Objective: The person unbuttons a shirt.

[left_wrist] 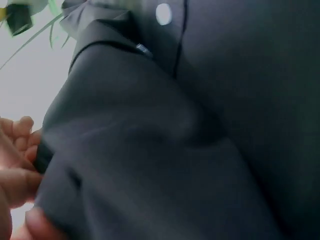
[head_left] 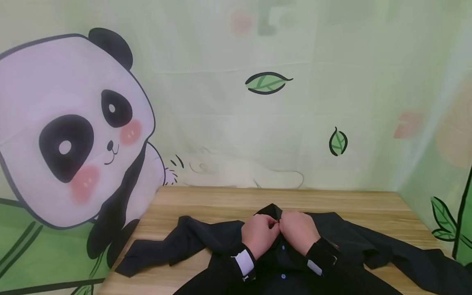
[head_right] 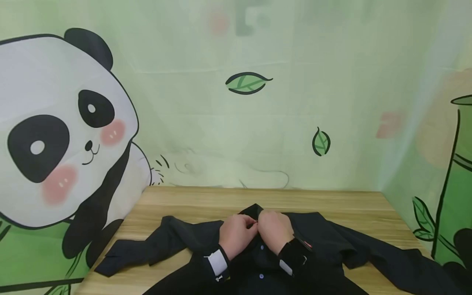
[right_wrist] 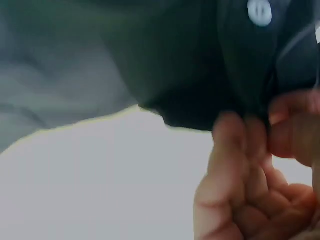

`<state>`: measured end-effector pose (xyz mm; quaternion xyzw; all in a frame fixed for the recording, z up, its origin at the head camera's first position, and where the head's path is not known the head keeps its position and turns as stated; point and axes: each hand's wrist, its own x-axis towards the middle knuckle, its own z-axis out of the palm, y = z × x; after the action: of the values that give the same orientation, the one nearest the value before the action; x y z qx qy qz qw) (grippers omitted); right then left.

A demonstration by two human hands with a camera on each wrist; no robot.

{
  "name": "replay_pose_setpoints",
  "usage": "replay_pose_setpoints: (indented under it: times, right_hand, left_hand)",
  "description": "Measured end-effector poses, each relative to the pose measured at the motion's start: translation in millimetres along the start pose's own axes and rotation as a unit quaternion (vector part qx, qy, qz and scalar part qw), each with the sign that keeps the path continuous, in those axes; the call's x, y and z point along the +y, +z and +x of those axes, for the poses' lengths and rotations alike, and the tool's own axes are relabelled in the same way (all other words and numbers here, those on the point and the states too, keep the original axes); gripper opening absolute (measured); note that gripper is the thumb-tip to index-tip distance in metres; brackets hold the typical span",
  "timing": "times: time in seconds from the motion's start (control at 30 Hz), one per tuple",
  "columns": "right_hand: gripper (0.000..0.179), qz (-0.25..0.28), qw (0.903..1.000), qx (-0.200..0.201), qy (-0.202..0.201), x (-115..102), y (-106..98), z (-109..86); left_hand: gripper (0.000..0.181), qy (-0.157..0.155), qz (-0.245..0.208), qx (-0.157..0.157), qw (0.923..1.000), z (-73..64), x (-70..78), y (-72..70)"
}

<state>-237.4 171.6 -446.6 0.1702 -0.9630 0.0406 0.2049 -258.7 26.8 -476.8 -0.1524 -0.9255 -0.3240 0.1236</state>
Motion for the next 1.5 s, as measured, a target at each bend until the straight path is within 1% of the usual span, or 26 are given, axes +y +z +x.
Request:
replay_pose_setpoints:
  times: [0.03, 0.1, 0.13, 0.17, 0.23, 0.33, 0.4, 0.47, 0.57, 0.63, 0.7, 0.77, 0.8, 0.87, 0.9, 1.0, 1.03, 1.1, 1.13, 1.2, 1.27, 1.3, 1.33, 1.4, 1.43, 1.5]
  right_hand:
    - [0.034, 0.014, 0.9998, 0.003, 0.014, -1.0, 1.2, -0.5]
    - [0.03, 0.068, 0.9965, -0.004, 0.048, -1.2, 3.3, -1.0]
    - [0.028, 0.104, 0.992, -0.011, 0.07, -0.5, 3.8, -0.6]
    - [0.027, 0.145, 0.9849, -0.019, 0.092, 0.6, 4.5, 0.3]
    - [0.026, 0.228, 0.9637, -0.04, 0.134, 3.5, 5.6, 3.2]
    - [0.029, 0.327, 0.9252, -0.068, 0.181, 7.1, 6.9, 7.8]
    - [0.033, 0.376, 0.8995, -0.085, 0.205, 7.3, 7.1, 9.4]
    - [0.033, 0.41, 0.8775, -0.095, 0.23, 5.4, 6.6, 8.9]
    - [0.031, 0.44, 0.8539, -0.103, 0.258, 2.3, 6.3, 6.7]
    - [0.028, 0.449, 0.8443, -0.103, 0.274, 0.9, 6.7, 5.2]
    - [0.027, 0.455, 0.8378, -0.102, 0.283, 0.6, 7.7, 4.7]
    - [0.026, 0.459, 0.8342, -0.099, 0.29, 0.7, 8.5, 4.2]
    - [0.025, 0.455, 0.8375, -0.097, 0.287, 0.9, 9.1, 4.0]
    - [0.024, 0.433, 0.8547, -0.094, 0.27, 1.6, 10.1, 4.0]
    - [0.023, 0.419, 0.8657, -0.09, 0.259, 2.1, 10.3, 4.1]
    - [0.022, 0.36, 0.9032, -0.076, 0.221, 3.3, 10.0, 5.6]
    - [0.022, 0.341, 0.9131, -0.074, 0.211, 3.1, 9.4, 5.8]
    - [0.024, 0.312, 0.9269, -0.07, 0.197, 1.4, 8.3, 6.1]
    - [0.024, 0.301, 0.9319, -0.068, 0.191, 0.0, 7.7, 5.9]
    - [0.022, 0.29, 0.9364, -0.062, 0.188, -3.0, 7.6, 4.7]
    - [0.019, 0.294, 0.9334, -0.056, 0.198, -5.0, 8.9, 3.3]
    - [0.019, 0.304, 0.9281, -0.053, 0.209, -5.4, 9.8, 2.6]
    - [0.018, 0.319, 0.9204, -0.05, 0.22, -5.3, 10.9, 2.0]
    - [0.019, 0.359, 0.8999, -0.053, 0.241, -4.3, 13.2, 1.4]
    - [0.02, 0.38, 0.8882, -0.057, 0.251, -3.4, 14.5, 1.3]
    - [0.021, 0.427, 0.8613, -0.067, 0.267, -1.5, 16.5, 1.7]
  left_hand:
    - [0.018, -0.004, -0.01, -0.008, 0.9999, 0.6, -1.7, -0.1]
    - [0.018, -0.011, -0.035, -0.021, 0.9991, 1.5, -5.1, -0.8]
    - [0.018, -0.013, -0.049, -0.024, 0.9984, 1.8, -6.4, -1.4]
    - [0.018, -0.014, -0.063, -0.026, 0.9976, 2.2, -7.8, -1.9]
    - [0.016, -0.015, -0.089, -0.021, 0.9957, 2.6, -10.5, -3.4]
    - [0.014, -0.032, -0.133, -0.012, 0.9905, 2.2, -12.9, -5.8]
    - [0.013, -0.038, -0.152, -0.006, 0.9876, 1.1, -14.0, -6.6]
    - [0.012, -0.042, -0.16, 0.004, 0.9863, -0.4, -15.1, -5.6]
    - [0.012, -0.038, -0.172, 0.022, 0.9841, -2.2, -17.4, -3.0]
    - [0.012, -0.037, -0.184, 0.033, 0.9816, -2.9, -19.2, -1.4]
    - [0.012, -0.034, -0.197, 0.041, 0.979, -3.0, -20.9, -0.3]
    - [0.011, -0.03, -0.203, 0.046, 0.9776, -3.2, -22.3, 0.9]
    - [0.011, -0.028, -0.204, 0.047, 0.9774, -3.5, -22.3, 1.2]
    - [0.011, -0.024, -0.2, 0.046, 0.9784, -3.9, -22.1, 2.0]
    - [0.012, -0.021, -0.195, 0.045, 0.9794, -4.2, -21.8, 2.1]
    - [0.011, -0.007, -0.174, 0.045, 0.9837, -5.5, -20.9, 2.5]
    - [0.011, -0.003, -0.165, 0.044, 0.9853, -5.9, -20.7, 2.6]
    - [0.011, -0.003, -0.158, 0.042, 0.9865, -6.2, -20.8, 2.9]
    - [0.011, -0.007, -0.162, 0.04, 0.9859, -6.0, -20.8, 3.3]
    - [0.011, -0.024, -0.181, 0.034, 0.9826, -4.3, -20.5, 3.8]
    - [0.013, -0.043, -0.213, 0.024, 0.9757, -2.3, -20.3, 4.7]
    - [0.013, -0.052, -0.229, 0.02, 0.9718, -1.6, -20.3, 5.0]
    - [0.013, -0.059, -0.239, 0.018, 0.969, -1.2, -20.3, 5.6]
    - [0.013, -0.063, -0.248, 0.021, 0.9665, -1.8, -21.1, 5.8]
    - [0.012, -0.063, -0.246, 0.025, 0.9669, -2.7, -21.6, 5.5]
    - [0.011, -0.045, -0.233, 0.043, 0.9705, -4.5, -23.2, 4.7]
